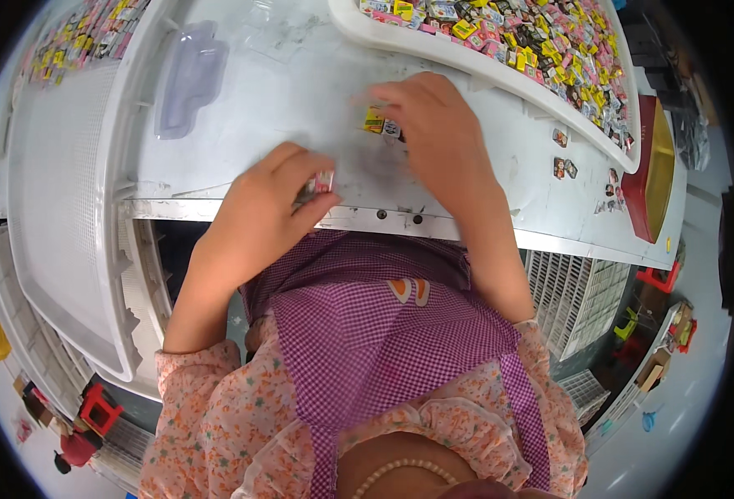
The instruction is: The person is sorting and arranging small, colorful toy blocks into organized rows on a workspace.
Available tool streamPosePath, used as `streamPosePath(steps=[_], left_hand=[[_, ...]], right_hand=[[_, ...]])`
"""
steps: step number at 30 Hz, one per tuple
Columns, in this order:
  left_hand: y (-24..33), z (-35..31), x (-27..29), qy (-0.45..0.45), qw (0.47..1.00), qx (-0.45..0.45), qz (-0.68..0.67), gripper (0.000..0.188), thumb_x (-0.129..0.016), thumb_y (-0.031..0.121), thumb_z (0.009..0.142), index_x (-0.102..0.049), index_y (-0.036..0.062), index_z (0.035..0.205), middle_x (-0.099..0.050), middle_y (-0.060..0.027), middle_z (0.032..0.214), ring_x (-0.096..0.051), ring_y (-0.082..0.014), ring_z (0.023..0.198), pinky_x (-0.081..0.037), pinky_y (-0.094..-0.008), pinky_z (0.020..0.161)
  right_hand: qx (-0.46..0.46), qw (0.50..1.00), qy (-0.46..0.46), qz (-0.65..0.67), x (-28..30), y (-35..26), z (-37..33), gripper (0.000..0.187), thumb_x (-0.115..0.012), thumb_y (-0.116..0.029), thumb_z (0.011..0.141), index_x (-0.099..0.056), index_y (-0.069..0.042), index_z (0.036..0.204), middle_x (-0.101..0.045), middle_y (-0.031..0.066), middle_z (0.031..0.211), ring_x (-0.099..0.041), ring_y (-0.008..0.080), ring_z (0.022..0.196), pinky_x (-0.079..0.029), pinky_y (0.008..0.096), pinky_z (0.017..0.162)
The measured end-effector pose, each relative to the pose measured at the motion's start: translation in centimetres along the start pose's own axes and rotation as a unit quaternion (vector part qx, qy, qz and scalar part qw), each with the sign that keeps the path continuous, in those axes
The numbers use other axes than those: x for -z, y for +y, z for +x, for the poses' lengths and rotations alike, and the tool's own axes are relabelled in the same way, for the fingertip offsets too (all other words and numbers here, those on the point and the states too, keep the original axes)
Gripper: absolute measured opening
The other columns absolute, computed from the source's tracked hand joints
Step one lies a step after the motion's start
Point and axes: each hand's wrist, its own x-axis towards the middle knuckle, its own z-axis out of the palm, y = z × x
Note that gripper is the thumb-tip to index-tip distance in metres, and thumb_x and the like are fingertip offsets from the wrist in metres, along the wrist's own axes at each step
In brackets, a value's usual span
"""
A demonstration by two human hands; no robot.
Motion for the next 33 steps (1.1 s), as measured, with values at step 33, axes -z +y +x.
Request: streamPosePath(steps=[33], left_hand=[[0.5,3.4,-2.4,0.104,0.929,-0.132,0.329,0.044,-0.069,0.027,0.081,-0.061,0.0065,0.119,-0.049,-0.0050,0.078,-0.057,-0.0174,0.064,-0.049,-0.0276,0.053]], right_hand=[[-0.066,0.986,0.147,-0.041,-0.3,1.5,-3.4,0.024,-0.061,0.010,0.078,-0.067,-0.003,0.097,-0.059,0.0111,0.090,-0.061,0.0251,0.082,-0.051,0.0323,0.068]])
